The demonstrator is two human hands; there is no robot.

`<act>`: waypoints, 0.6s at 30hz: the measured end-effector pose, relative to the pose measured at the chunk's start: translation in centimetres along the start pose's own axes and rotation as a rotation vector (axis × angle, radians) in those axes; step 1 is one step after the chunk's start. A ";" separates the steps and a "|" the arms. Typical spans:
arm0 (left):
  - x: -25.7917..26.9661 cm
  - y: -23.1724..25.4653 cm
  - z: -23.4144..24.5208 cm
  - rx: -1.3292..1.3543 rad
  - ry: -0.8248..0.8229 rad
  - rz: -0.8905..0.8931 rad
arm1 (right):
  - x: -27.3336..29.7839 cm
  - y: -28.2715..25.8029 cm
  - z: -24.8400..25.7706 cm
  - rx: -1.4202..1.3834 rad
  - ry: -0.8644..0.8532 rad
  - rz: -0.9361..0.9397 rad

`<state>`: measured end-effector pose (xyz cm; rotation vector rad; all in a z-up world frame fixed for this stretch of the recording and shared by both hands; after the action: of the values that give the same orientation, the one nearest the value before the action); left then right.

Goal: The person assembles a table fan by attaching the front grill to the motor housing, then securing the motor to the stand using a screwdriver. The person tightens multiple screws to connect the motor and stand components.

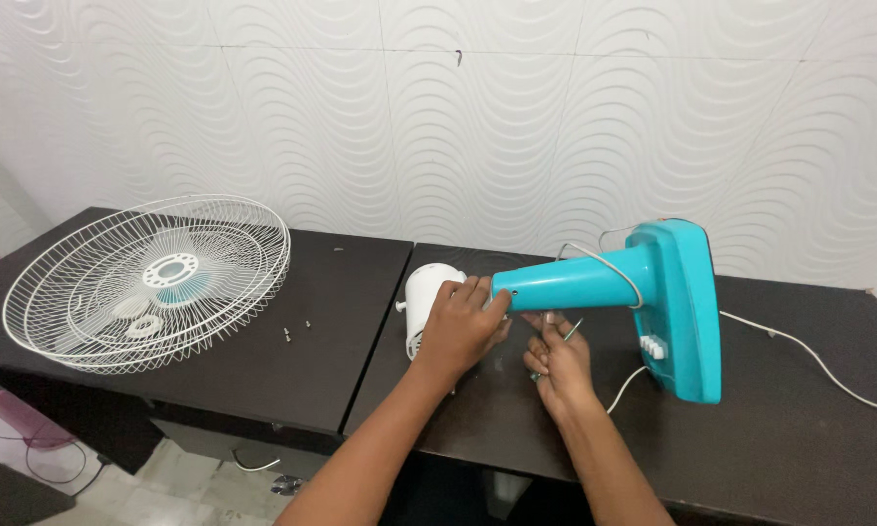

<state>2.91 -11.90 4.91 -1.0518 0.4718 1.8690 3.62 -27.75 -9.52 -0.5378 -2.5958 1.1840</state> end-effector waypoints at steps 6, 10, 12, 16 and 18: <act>0.4 -0.1 0.5 0.038 0.002 0.007 | -0.2 -0.3 -0.4 -0.053 -0.065 0.093; 0.6 -0.4 0.4 0.119 -0.052 0.048 | 0.0 0.0 -0.1 -0.049 -0.047 0.061; 0.3 -1.0 0.1 0.169 -0.095 0.115 | 0.0 0.0 -0.2 -0.034 -0.040 0.051; -1.4 -1.4 0.6 0.181 -0.074 0.070 | 0.3 -0.1 -0.8 -0.022 -0.064 0.049; -2.3 -1.7 0.1 0.172 -0.143 0.047 | 0.4 -0.2 -0.9 -0.017 -0.075 0.047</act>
<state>4.80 -12.17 7.08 -0.7935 0.5666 1.8931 3.51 -27.06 -8.77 -0.5707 -2.6721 1.2208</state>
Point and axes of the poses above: each hand's wrist, its own x-axis away from the middle knuckle, its own z-axis out of the back of the hand, y = z × x, the point moved 9 cm from there along -x, towards the middle knuckle, and after that the axes turned 1 degree about -x, right-handed, at the moved point
